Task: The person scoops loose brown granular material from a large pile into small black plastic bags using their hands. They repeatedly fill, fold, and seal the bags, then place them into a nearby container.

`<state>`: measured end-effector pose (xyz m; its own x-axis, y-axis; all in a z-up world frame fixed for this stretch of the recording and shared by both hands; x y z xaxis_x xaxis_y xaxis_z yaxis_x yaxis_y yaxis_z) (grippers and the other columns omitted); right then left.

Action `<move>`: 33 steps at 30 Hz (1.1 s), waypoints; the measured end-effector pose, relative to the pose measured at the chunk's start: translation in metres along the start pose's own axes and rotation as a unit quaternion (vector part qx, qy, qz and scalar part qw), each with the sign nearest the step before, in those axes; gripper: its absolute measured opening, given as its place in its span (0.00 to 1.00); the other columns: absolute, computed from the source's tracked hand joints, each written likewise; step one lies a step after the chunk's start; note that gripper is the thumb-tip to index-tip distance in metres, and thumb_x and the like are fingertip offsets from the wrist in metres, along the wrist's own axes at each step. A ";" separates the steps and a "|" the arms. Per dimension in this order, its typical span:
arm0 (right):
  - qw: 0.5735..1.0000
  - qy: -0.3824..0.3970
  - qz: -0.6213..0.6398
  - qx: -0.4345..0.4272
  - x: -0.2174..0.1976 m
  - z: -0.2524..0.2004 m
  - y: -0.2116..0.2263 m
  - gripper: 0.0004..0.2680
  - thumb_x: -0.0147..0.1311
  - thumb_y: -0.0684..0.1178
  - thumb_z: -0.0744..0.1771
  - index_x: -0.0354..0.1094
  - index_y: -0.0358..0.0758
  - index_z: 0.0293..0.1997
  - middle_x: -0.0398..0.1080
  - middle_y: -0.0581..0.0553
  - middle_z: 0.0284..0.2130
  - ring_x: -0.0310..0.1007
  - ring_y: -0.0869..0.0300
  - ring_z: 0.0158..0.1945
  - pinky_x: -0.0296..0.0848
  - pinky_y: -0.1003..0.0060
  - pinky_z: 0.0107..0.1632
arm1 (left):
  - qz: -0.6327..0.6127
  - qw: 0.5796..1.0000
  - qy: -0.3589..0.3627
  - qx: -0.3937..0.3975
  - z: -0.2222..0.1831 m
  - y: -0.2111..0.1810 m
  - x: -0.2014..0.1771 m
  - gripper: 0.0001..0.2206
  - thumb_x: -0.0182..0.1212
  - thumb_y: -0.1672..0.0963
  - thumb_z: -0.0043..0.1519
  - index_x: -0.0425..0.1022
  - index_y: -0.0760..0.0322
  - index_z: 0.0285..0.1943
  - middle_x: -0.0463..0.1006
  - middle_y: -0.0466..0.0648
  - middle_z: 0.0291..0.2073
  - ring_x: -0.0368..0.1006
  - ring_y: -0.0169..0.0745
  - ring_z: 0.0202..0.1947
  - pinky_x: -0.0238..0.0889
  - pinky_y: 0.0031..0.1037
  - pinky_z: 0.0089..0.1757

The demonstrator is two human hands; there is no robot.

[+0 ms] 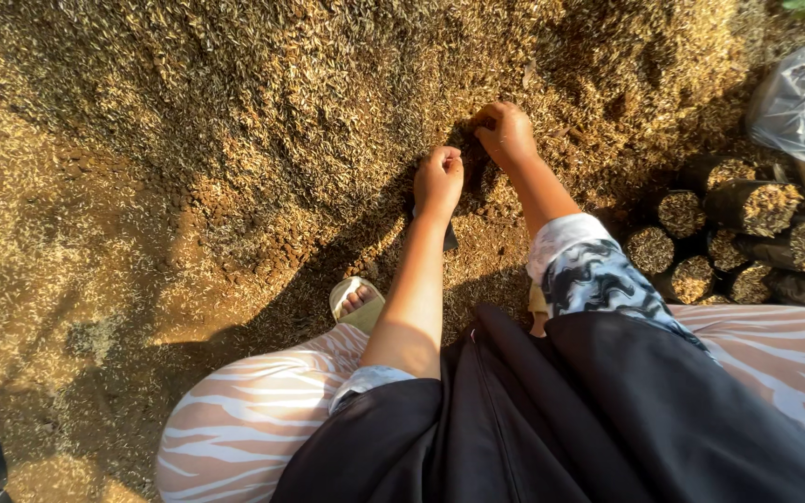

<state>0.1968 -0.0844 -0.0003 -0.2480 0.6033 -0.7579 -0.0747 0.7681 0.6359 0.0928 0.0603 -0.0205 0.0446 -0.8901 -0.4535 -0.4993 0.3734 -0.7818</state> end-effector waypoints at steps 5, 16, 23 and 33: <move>0.988 0.116 0.032 0.096 -0.027 -0.019 -0.013 0.10 0.64 0.43 0.63 0.77 0.45 0.48 0.78 0.47 0.41 0.77 0.59 0.40 0.76 0.62 0.45 | 0.061 0.991 0.094 -0.069 -0.009 0.003 0.023 0.13 0.53 0.51 0.64 0.76 0.58 0.50 0.80 0.46 0.40 0.77 0.38 0.35 0.68 0.31 0.37; 0.995 0.065 -0.069 0.039 -0.037 -0.080 -0.001 0.15 0.44 0.35 0.68 0.77 0.44 0.54 0.77 0.36 0.46 0.78 0.47 0.45 0.76 0.56 0.52 | 0.192 0.952 0.184 -0.154 -0.038 0.016 0.049 0.16 0.54 0.47 0.67 0.76 0.61 0.49 0.80 0.50 0.36 0.77 0.40 0.35 0.70 0.34 0.38; 0.974 0.005 -0.212 -0.075 0.001 -0.153 0.021 0.27 0.38 0.35 0.63 0.44 0.34 0.75 0.46 0.35 0.74 0.43 0.46 0.76 0.40 0.45 0.75 | 0.188 0.964 0.158 -0.103 -0.035 0.007 0.049 0.10 0.52 0.51 0.67 0.75 0.58 0.42 0.81 0.47 0.34 0.78 0.39 0.36 0.69 0.33 0.38; 0.947 0.100 -0.305 -0.035 0.022 -0.156 0.020 0.31 0.41 0.41 0.63 0.34 0.38 0.78 0.32 0.39 0.76 0.27 0.46 0.78 0.27 0.37 0.73 | 0.175 0.972 0.131 -0.085 -0.031 0.009 0.050 0.08 0.55 0.52 0.64 0.77 0.55 0.38 0.81 0.44 0.32 0.78 0.40 0.35 0.69 0.34 0.36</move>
Point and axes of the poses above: each hand's wrist, its own z-axis towards the middle knuckle, its own x-axis out of the palm, y = z × x, the point moved 10 cm from there along z, towards the middle knuckle
